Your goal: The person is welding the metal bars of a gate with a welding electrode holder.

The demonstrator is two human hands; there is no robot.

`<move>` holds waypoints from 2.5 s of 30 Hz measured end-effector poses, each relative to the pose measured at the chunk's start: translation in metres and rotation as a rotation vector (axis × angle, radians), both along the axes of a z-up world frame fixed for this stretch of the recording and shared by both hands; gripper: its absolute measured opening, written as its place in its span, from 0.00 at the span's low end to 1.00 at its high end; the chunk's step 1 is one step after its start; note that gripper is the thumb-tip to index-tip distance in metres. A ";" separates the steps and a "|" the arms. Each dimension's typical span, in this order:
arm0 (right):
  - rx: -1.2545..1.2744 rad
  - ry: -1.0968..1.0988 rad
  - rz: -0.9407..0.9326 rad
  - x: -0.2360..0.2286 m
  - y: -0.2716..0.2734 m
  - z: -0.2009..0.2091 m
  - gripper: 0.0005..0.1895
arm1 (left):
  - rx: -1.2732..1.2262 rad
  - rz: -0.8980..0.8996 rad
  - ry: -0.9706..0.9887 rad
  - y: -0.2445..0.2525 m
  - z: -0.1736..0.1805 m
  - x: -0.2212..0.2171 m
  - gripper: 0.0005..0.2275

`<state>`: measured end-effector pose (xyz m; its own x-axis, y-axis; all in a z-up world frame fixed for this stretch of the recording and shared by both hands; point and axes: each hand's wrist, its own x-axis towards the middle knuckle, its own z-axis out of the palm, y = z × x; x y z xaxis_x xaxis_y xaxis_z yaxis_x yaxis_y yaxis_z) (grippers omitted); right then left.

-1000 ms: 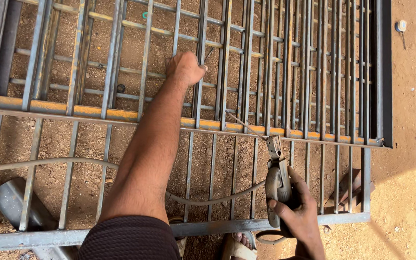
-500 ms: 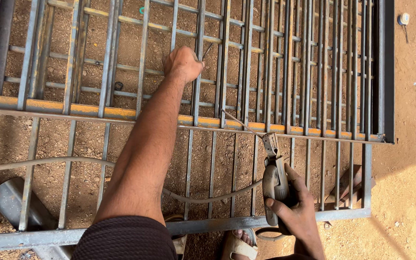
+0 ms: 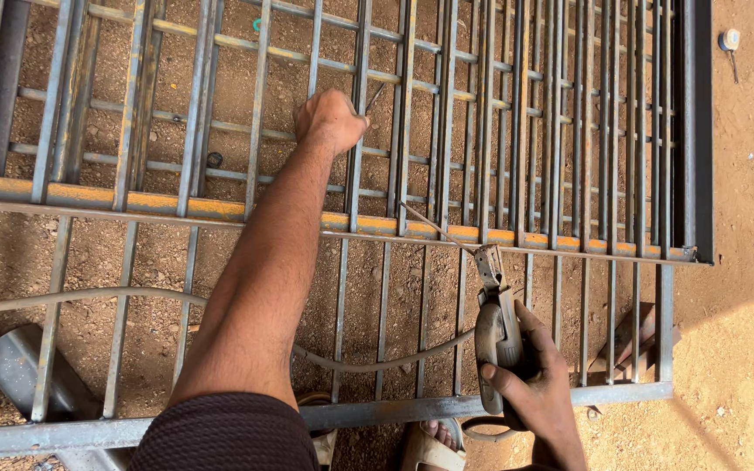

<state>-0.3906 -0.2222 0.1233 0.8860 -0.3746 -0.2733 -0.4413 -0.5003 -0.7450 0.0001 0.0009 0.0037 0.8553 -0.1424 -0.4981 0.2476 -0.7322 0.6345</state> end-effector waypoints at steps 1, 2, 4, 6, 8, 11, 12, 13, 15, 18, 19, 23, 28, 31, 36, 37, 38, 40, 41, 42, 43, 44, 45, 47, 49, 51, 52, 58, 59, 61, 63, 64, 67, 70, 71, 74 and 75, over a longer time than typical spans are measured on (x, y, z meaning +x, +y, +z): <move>0.001 -0.001 0.005 0.000 0.000 0.000 0.56 | 0.002 -0.002 -0.004 0.000 0.001 0.000 0.13; 0.003 0.000 0.011 0.000 0.001 0.000 0.56 | 0.008 -0.004 -0.004 0.000 0.001 -0.001 0.13; -0.001 0.004 0.022 0.001 0.001 -0.001 0.56 | 0.019 -0.010 -0.002 0.001 0.001 -0.001 0.13; -0.004 0.016 0.021 0.002 0.002 -0.002 0.56 | 0.017 -0.004 0.013 0.000 0.002 0.000 0.13; -0.003 0.038 0.009 0.003 0.004 -0.003 0.57 | 0.016 -0.001 0.021 0.000 0.003 0.000 0.13; -0.092 -0.033 0.131 0.004 0.006 -0.003 0.55 | 0.019 -0.003 0.019 0.000 0.004 -0.001 0.14; -0.084 -0.030 0.141 0.004 0.006 -0.004 0.55 | 0.023 -0.007 0.012 0.000 0.004 -0.001 0.14; -0.076 -0.028 0.150 0.005 0.007 -0.005 0.55 | 0.028 -0.010 0.006 0.000 0.004 -0.001 0.14; -0.068 -0.011 0.166 0.007 0.008 -0.007 0.55 | 0.023 -0.003 0.008 0.000 0.004 -0.001 0.14; -0.051 0.028 0.173 0.009 0.011 -0.009 0.55 | 0.031 -0.012 -0.010 -0.001 0.002 -0.001 0.13; -0.038 0.044 0.162 0.009 0.012 -0.010 0.56 | 0.036 -0.019 -0.018 -0.001 0.002 -0.001 0.13; -0.047 0.055 0.159 0.012 0.015 -0.013 0.56 | 0.037 -0.024 -0.008 -0.003 0.001 0.001 0.12; 0.003 0.035 0.164 0.014 0.016 -0.015 0.55 | 0.028 -0.020 -0.015 -0.003 -0.001 0.000 0.12; 0.004 0.046 0.150 0.016 0.017 -0.015 0.55 | 0.037 -0.027 -0.019 -0.003 -0.003 0.001 0.12; 0.034 0.047 0.144 0.016 0.017 -0.020 0.55 | 0.055 -0.052 -0.042 -0.003 -0.001 0.002 0.12; 0.037 0.064 0.141 0.016 0.016 -0.022 0.56 | 0.056 -0.065 -0.041 -0.003 0.000 0.003 0.11; 0.040 0.083 0.138 0.015 0.016 -0.024 0.56 | 0.041 -0.048 -0.016 -0.003 0.000 0.002 0.11; 0.069 0.054 0.153 0.012 0.013 -0.026 0.55 | 0.008 -0.011 0.020 -0.002 0.001 0.001 0.10; 0.082 0.033 0.161 0.012 0.013 -0.026 0.55 | 0.010 -0.015 0.010 -0.002 0.001 -0.003 0.10; 0.062 0.052 0.160 0.015 0.012 -0.027 0.56 | 0.014 -0.016 -0.013 -0.001 0.004 -0.003 0.10; 0.043 0.071 0.158 0.019 0.012 -0.028 0.57 | 0.017 -0.017 -0.037 0.000 0.007 -0.001 0.10; 0.025 0.104 0.151 0.017 0.012 -0.027 0.58 | 0.031 -0.034 -0.049 0.000 0.006 -0.003 0.10; 0.018 0.123 0.138 0.017 0.012 -0.028 0.59 | 0.045 -0.051 -0.062 0.000 0.004 -0.003 0.10; 0.008 0.167 0.115 0.018 0.012 -0.031 0.61 | 0.053 -0.056 -0.071 -0.001 0.000 -0.002 0.11; 0.011 0.138 0.125 0.018 0.013 -0.032 0.59 | 0.041 -0.035 -0.056 -0.002 -0.004 0.000 0.11; 0.030 0.121 0.124 0.017 0.013 -0.031 0.58 | 0.046 -0.039 -0.060 -0.003 -0.007 0.001 0.10; 0.048 0.112 0.121 0.017 0.014 -0.030 0.57 | 0.049 -0.040 -0.064 -0.003 -0.008 0.002 0.10; 0.141 0.047 0.123 0.016 0.018 -0.026 0.54 | 0.048 -0.054 -0.126 -0.001 -0.004 0.004 0.11; 0.146 0.060 0.113 0.017 0.018 -0.026 0.54 | 0.046 -0.051 -0.119 -0.001 -0.003 0.005 0.11; 0.108 0.056 0.145 0.015 0.017 -0.025 0.54 | 0.043 -0.050 -0.092 -0.003 -0.005 0.002 0.11; 0.087 0.051 0.164 0.015 0.016 -0.025 0.55 | 0.034 -0.046 -0.072 -0.004 -0.004 0.002 0.11; 0.086 0.049 0.166 0.015 0.016 -0.025 0.55 | 0.032 -0.043 -0.069 -0.003 -0.003 0.002 0.11; 0.041 0.083 0.161 0.016 0.017 -0.023 0.55 | 0.026 -0.039 -0.049 -0.002 0.000 0.000 0.11; 0.035 0.084 0.168 0.017 0.018 -0.022 0.56 | 0.048 -0.061 -0.041 -0.002 0.004 -0.002 0.11; 0.045 0.076 0.175 0.018 0.019 -0.021 0.56 | 0.039 -0.051 -0.032 -0.001 0.006 -0.002 0.12; 0.037 0.093 0.169 0.018 0.019 -0.019 0.56 | 0.021 -0.026 -0.016 0.000 0.008 -0.004 0.13; 0.044 0.092 0.165 0.018 0.019 -0.019 0.56 | 0.017 -0.023 -0.019 0.000 0.008 -0.004 0.13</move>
<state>-0.3726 -0.2030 0.1042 0.9048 -0.2123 -0.3692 -0.4235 -0.5396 -0.7276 -0.0037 0.0011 0.0115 0.8613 -0.1531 -0.4844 0.2190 -0.7485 0.6260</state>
